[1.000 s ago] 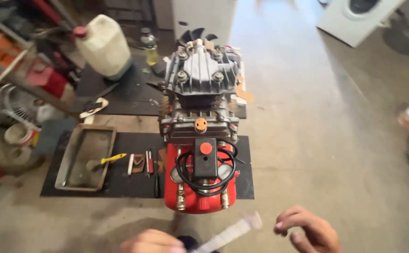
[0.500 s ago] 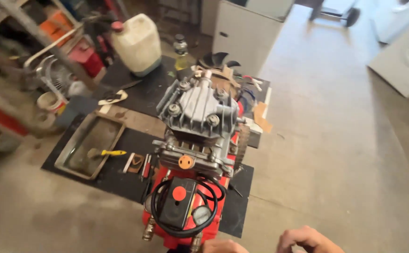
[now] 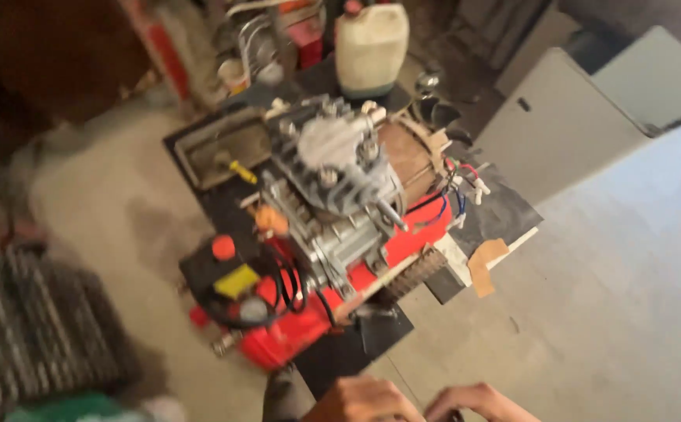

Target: Using a wrench and fingers to tighten or loosen bolts on the cylinder head of an air compressor pump during a repair process.

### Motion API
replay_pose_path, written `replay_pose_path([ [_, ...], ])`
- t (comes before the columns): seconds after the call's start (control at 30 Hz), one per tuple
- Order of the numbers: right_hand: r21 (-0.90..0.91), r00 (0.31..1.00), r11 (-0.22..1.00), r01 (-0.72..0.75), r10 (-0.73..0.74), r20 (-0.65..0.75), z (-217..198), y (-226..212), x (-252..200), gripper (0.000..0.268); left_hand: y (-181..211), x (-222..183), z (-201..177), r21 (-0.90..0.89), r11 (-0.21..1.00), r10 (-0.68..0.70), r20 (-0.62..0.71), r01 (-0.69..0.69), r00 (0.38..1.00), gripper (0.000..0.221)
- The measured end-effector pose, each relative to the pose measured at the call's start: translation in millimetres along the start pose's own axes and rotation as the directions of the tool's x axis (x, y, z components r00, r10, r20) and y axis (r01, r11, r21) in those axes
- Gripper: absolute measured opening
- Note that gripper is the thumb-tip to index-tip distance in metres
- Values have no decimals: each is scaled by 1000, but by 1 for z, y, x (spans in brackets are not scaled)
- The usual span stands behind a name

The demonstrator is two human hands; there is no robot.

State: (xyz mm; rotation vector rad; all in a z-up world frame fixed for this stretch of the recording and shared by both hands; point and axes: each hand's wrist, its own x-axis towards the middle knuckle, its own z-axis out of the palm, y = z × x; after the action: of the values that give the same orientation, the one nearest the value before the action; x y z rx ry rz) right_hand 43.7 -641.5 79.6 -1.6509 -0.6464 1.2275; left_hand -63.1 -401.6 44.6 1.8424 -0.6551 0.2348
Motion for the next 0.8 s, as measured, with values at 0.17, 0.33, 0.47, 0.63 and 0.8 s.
replay_pose_path([
  [0.17, -123, 991, 987, 104, -91, 101, -29, -3, 10, 48, 36, 20, 6, 328, 943, 158, -268, -64, 950, 32],
  [0.33, -377, 876, 798, 470, -476, 84, -83, -66, 25, 43, 42, 21, -24, 478, 878, 229, -393, -15, 890, 32],
  [0.47, -697, 725, 484, 529, -685, 74, -123, -132, 44, 25, 61, 42, -79, 605, 787, 205, -442, 121, 873, 43],
  [0.63, -797, 654, 252, 549, -723, 223, -156, -202, 81, 20, 63, 90, -123, 688, 699, 252, -492, 195, 833, 48],
  [0.8, -821, 687, 170, 545, -651, 322, -168, -255, 113, 24, 56, 123, -138, 738, 618, 226, -497, 271, 838, 58],
])
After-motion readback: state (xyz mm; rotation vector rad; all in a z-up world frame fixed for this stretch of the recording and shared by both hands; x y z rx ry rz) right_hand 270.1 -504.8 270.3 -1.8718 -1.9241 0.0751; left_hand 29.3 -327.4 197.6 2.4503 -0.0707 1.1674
